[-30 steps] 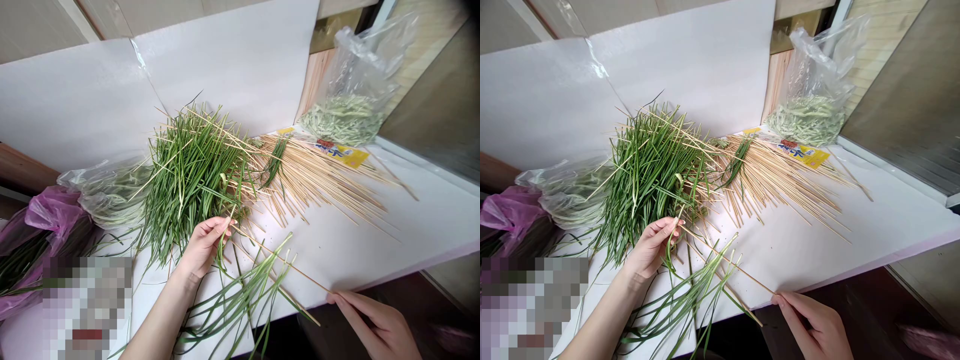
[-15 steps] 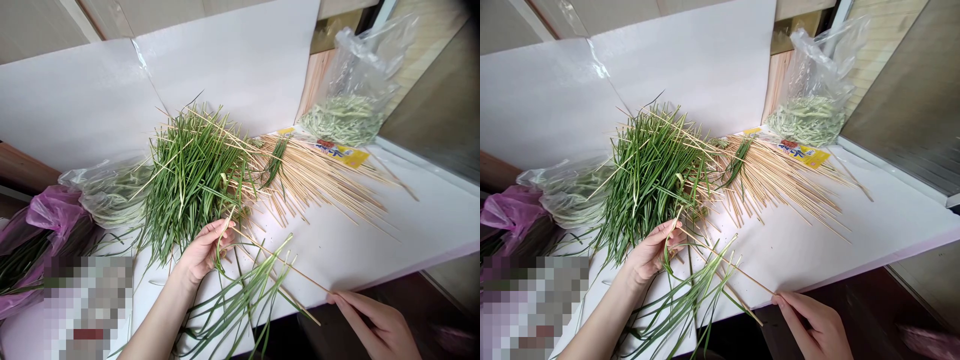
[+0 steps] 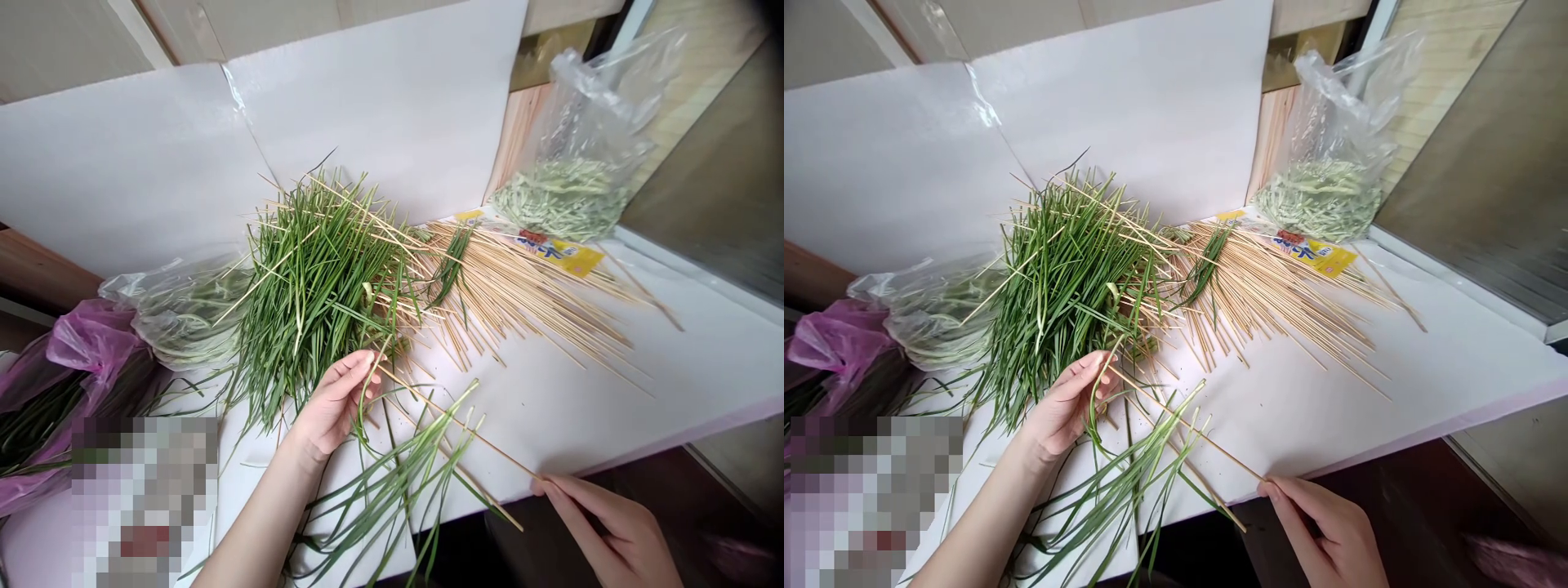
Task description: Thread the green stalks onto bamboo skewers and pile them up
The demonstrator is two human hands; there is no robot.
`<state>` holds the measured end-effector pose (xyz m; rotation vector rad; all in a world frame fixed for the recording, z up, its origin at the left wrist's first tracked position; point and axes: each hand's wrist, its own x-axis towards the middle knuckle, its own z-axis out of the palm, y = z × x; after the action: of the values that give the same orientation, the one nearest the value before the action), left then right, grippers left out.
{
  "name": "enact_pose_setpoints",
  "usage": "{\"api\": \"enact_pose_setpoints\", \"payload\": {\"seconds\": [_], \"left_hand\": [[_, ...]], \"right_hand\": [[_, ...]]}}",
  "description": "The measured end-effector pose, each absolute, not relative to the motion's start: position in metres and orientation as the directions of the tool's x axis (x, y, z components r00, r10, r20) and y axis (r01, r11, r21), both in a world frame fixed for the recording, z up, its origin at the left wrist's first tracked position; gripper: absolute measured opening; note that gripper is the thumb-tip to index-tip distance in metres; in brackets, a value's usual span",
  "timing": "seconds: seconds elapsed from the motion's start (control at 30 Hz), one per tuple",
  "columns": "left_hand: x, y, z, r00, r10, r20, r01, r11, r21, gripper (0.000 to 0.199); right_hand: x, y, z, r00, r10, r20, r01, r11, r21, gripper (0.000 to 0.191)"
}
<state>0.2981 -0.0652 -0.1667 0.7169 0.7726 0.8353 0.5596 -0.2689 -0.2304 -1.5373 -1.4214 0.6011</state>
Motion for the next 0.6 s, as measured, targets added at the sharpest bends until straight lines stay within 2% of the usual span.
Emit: {"api": "enact_pose_setpoints", "payload": {"seconds": [0.2, 0.4, 0.6], "left_hand": [[0.305, -0.069, -0.159, 0.330, 0.927, -0.176, -0.310, 0.282, 0.908, 0.017], [0.313, -0.075, -0.158, 0.370, 0.888, -0.272, -0.308, 0.394, 0.866, 0.019], [0.328, -0.086, -0.157, 0.425, 0.845, -0.324, -0.197, 0.436, 0.878, 0.024]], "right_hand": [[0.558, -0.269, -0.228, 0.240, 0.937, 0.255, 0.495, 0.108, -0.862, 0.022], [0.558, -0.268, -0.231, 0.245, 0.930, 0.275, 0.496, 0.124, -0.859, 0.019], [0.561, -0.271, -0.240, 0.277, 0.912, 0.302, 0.509, 0.127, -0.851, 0.017]]}}
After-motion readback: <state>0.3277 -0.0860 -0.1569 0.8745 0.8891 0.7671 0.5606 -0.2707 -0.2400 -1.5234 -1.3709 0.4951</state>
